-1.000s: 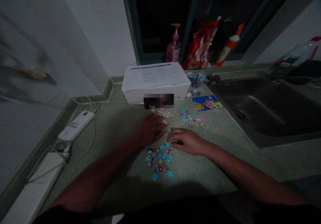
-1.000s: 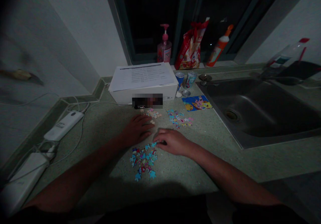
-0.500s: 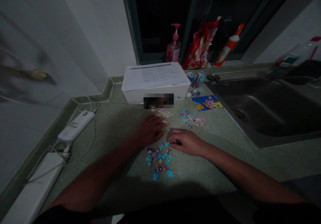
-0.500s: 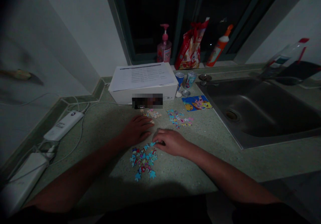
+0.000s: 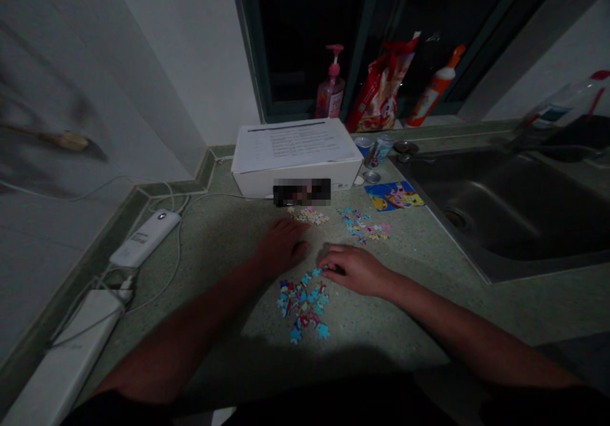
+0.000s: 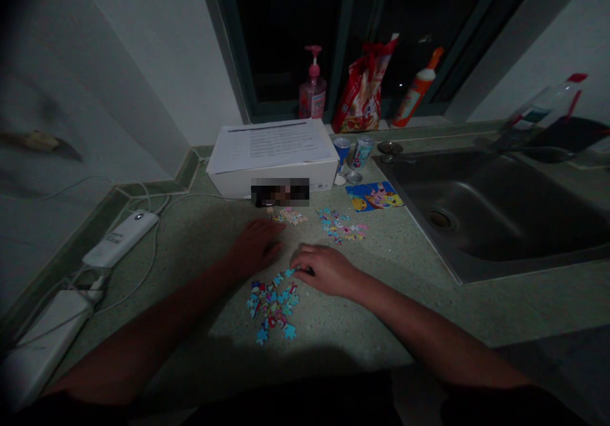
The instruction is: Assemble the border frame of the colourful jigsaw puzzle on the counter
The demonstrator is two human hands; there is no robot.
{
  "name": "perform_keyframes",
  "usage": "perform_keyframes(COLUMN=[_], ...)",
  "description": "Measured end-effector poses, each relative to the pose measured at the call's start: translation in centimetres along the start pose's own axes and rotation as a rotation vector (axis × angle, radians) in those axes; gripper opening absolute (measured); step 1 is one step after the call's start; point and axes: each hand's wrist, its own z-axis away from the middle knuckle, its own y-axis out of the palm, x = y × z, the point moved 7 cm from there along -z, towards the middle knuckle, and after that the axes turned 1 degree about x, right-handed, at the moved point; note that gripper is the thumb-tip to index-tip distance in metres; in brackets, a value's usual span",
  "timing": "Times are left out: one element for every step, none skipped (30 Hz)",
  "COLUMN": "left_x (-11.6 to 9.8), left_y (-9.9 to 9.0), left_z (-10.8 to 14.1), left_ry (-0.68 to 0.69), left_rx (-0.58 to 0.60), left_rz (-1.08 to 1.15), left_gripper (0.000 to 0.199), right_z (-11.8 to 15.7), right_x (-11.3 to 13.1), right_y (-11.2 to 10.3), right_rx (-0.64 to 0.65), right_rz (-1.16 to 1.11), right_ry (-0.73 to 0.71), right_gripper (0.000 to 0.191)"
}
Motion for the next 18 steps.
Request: perform_keyframes(left_x=[0.17, 0.27, 0.31, 0.29, 0.21, 0.10, -0.02, -0.13, -0.23, -0.28, -0.28, -0.27, -0.24, -0.21, -0.20, -0.21, -0.27, -0.32], left_y=[0.03, 0.03, 0.01, 0.00, -0.03, -0.04, -0.03, -0.01, 0.04, 0.08, 0.14, 0.20, 0.24, 0.28, 0.32, 0.38, 0.46, 0.56], left_z=[0.03, 0.05, 0.06, 0.05, 0.03, 0.00, -0.04, -0.08, -0.12, -0.14, -0.16, -0.15, -0.14, -0.11, -0.08, -0.06, -0.03, -0.01], left_ry=[-0.015, -0.024, -0.027, -0.023, -0.015, -0.004, 0.007, 0.018, 0.027, 0.033, 0.036, 0.038, 0.039, 0.040, 0.043, 0.048, 0.057, 0.064], left_rx=[-0.003, -0.008, -0.011, -0.011, -0.011, -0.007, 0.001, 0.011, 0.022, 0.031, 0.039, 0.046, 0.048, 0.050, 0.052, 0.059, 0.069, 0.085], left_rz=[0.003, 0.008, 0.012, 0.017, 0.019, 0.020, 0.019, 0.017, 0.013, 0.009, 0.005, 0.003, 0.001, -0.001, -0.007, -0.016, -0.027, -0.039], left_gripper=[0.039, 0.040, 0.040, 0.040, 0.039, 0.038, 0.036, 0.035, 0.034, 0.033, 0.033, 0.032, 0.032, 0.032, 0.032, 0.034, 0.036, 0.038], right_z=[0.01, 0.01, 0.02, 0.03, 0.03, 0.04, 0.05, 0.06, 0.07, 0.07, 0.07, 0.07, 0.07, 0.06, 0.05, 0.04, 0.02, 0.01], right_x=[0.00, 0.02, 0.05, 0.07, 0.07, 0.07, 0.06, 0.05, 0.05, 0.05, 0.05, 0.03, 0.02, 0.01, 0.02, 0.03, 0.03, 0.04], right_y=[0.00, 0.00, 0.00, -0.01, -0.02, -0.04, -0.05, -0.06, -0.05, -0.03, -0.01, -0.01, -0.01, -0.01, -0.01, 0.00, 0.00, 0.01], right_rx=[0.002, 0.003, 0.006, 0.008, 0.007, 0.006, 0.003, 0.001, -0.001, 0.000, 0.002, 0.003, 0.004, 0.004, 0.006, 0.009, 0.010, 0.013], right_rz=[-0.002, -0.004, -0.007, -0.009, -0.010, -0.010, -0.010, -0.008, -0.007, -0.007, -0.007, -0.008, -0.010, -0.012, -0.013, -0.012, -0.011, -0.009], right_ry=[0.000, -0.002, -0.004, -0.004, -0.003, -0.001, 0.000, 0.000, -0.001, -0.002, -0.003, -0.001, 0.002, 0.003, 0.003, 0.004, 0.004, 0.005], right_gripper=[0.013, 0.014, 0.014, 0.014, 0.014, 0.014, 0.014, 0.014, 0.014, 0.014, 0.014, 0.014, 0.014, 0.014, 0.014, 0.013, 0.013, 0.013])
